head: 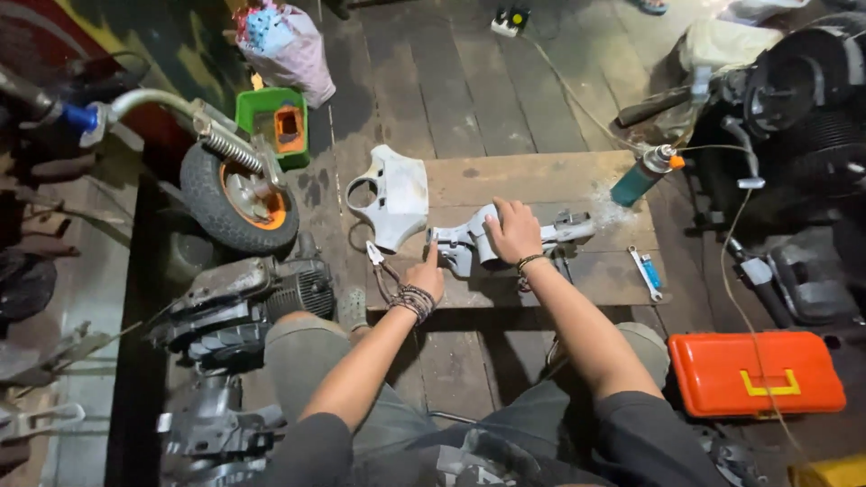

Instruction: The person sits on the floor and assembles a mechanical component on a low wooden table. They align a white plastic cover with a metal frame and use a black marker to mark specific points on the assembly.

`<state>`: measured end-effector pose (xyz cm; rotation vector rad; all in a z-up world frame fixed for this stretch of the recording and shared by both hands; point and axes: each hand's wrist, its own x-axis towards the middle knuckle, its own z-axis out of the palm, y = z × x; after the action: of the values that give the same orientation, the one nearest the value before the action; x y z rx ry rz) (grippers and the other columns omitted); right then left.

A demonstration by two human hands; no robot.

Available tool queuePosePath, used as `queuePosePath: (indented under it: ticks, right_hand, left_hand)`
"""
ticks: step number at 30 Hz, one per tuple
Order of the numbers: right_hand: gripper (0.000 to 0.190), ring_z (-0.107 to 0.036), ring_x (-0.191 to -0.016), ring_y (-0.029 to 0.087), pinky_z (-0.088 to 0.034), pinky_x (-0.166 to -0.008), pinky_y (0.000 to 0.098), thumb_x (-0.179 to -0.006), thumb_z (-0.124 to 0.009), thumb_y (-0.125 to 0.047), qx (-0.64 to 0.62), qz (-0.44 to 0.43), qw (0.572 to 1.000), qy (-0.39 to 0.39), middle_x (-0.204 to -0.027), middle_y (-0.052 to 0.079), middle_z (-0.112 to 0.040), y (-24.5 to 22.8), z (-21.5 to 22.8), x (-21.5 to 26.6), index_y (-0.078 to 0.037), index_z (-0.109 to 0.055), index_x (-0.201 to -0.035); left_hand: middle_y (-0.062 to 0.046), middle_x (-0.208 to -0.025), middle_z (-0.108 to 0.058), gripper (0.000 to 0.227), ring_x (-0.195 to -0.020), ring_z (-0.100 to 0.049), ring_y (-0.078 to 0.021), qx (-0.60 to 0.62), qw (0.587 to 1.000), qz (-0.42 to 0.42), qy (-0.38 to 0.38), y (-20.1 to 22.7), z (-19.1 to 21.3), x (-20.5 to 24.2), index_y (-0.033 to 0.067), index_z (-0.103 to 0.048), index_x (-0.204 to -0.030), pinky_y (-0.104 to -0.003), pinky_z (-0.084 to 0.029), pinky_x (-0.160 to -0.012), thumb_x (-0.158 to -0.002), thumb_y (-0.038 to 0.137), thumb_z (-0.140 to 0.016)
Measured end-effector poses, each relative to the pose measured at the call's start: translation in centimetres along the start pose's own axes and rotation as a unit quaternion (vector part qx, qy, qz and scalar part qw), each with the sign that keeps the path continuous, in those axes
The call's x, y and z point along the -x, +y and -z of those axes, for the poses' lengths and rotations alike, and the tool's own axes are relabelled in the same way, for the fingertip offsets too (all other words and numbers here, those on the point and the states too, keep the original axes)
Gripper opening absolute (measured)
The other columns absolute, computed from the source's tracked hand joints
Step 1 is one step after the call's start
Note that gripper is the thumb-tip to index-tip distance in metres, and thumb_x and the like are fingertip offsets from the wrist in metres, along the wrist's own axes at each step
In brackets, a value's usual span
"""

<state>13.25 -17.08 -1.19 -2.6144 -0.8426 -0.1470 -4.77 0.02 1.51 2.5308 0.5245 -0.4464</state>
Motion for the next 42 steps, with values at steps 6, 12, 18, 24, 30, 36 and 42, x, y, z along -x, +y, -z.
queuePosePath:
  ticks: [6, 12, 18, 24, 30, 36, 42]
  right_hand:
    - [0.051, -0.063, -0.110, 0.034, -0.053, -0.089, 0.0487, -0.102, -0.050, -0.052, -0.004, 0.001, 1.000, 0.014, -0.114, 0.010, -0.063, -0.1, -0.4, 0.2, -0.018, -0.061, -0.138]
    - [0.051, -0.064, -0.109, 0.033, -0.053, -0.090, 0.0473, -0.103, -0.049, -0.052, 0.004, -0.009, 1.000, 0.006, -0.114, 0.011, -0.064, -0.8, 0.1, 0.4, -0.017, -0.061, -0.139]
    - [0.052, -0.063, -0.112, 0.034, -0.052, -0.091, 0.0491, -0.104, -0.047, -0.055, 0.003, -0.025, 1.000, -0.010, -0.117, 0.011, -0.063, 0.0, -0.6, -0.6, -0.019, -0.060, -0.140]
    - [0.050, -0.062, -0.112, 0.033, -0.053, -0.091, 0.0479, -0.103, -0.051, -0.051, 0.011, -0.013, 1.000, 0.004, -0.119, 0.011, -0.062, -0.7, 0.2, 0.2, -0.019, -0.060, -0.140]
    - [0.052, -0.062, -0.112, 0.032, -0.052, -0.091, 0.0469, -0.103, -0.049, -0.053, 0.007, -0.020, 1.000, -0.003, -0.119, 0.010, -0.061, -0.5, -0.5, -0.3, -0.018, -0.059, -0.140]
    - [0.051, -0.062, -0.111, 0.034, -0.053, -0.090, 0.0489, -0.102, -0.053, -0.053, 0.015, -0.009, 1.000, 0.012, -0.117, 0.012, -0.062, 0.0, -0.6, -0.4, -0.016, -0.062, -0.137]
    - [0.051, -0.062, -0.111, 0.034, -0.053, -0.089, 0.0477, -0.102, -0.054, -0.050, 0.031, 0.011, 0.999, 0.030, -0.116, 0.011, -0.060, -0.7, 0.1, 1.1, -0.016, -0.058, -0.140]
  left_hand:
    - [-0.023, -0.094, -0.073, 0.061, -0.090, -0.074, -0.0383, -0.024, 1.000, 0.011, 0.002, -0.6, -0.1, 1.3, 0.0149, -0.019, -0.164, -0.048, -0.059, -0.078, -0.107, 0.027, -0.038]
    - [-0.017, -0.081, -0.071, 0.060, -0.075, -0.070, -0.0313, -0.013, 1.000, 0.000, 0.024, -0.4, -0.5, -1.4, 0.0110, -0.021, -0.163, -0.051, -0.057, -0.086, -0.107, 0.023, -0.040]
    - [-0.015, -0.081, -0.071, 0.062, -0.075, -0.069, -0.0309, -0.001, 1.000, 0.003, 0.031, 0.6, -0.4, -2.4, 0.0106, -0.016, -0.164, -0.053, -0.055, -0.088, -0.108, 0.022, -0.040]
    - [-0.014, -0.078, -0.070, 0.060, -0.072, -0.069, -0.0312, -0.011, 1.000, -0.008, 0.022, 0.3, -1.3, -1.9, 0.0106, -0.018, -0.163, -0.054, -0.055, -0.086, -0.108, 0.023, -0.038]
    - [-0.013, -0.072, -0.068, 0.063, -0.067, -0.067, -0.0264, -0.045, 0.998, -0.001, 0.053, 0.4, -2.2, -4.9, 0.0057, -0.015, -0.163, -0.045, -0.053, -0.080, -0.107, 0.015, -0.043]
    - [-0.020, -0.093, -0.072, 0.063, -0.091, -0.071, -0.0380, -0.003, 1.000, 0.000, 0.018, 1.7, -0.9, 0.9, 0.0127, -0.009, -0.165, -0.056, -0.052, -0.092, -0.109, 0.022, -0.038]
    - [-0.024, -0.083, -0.070, 0.060, -0.077, -0.070, -0.0364, -0.003, 0.997, -0.034, 0.072, 0.8, 0.1, -0.6, 0.0054, -0.016, -0.162, -0.049, -0.056, -0.084, -0.109, 0.014, -0.041]
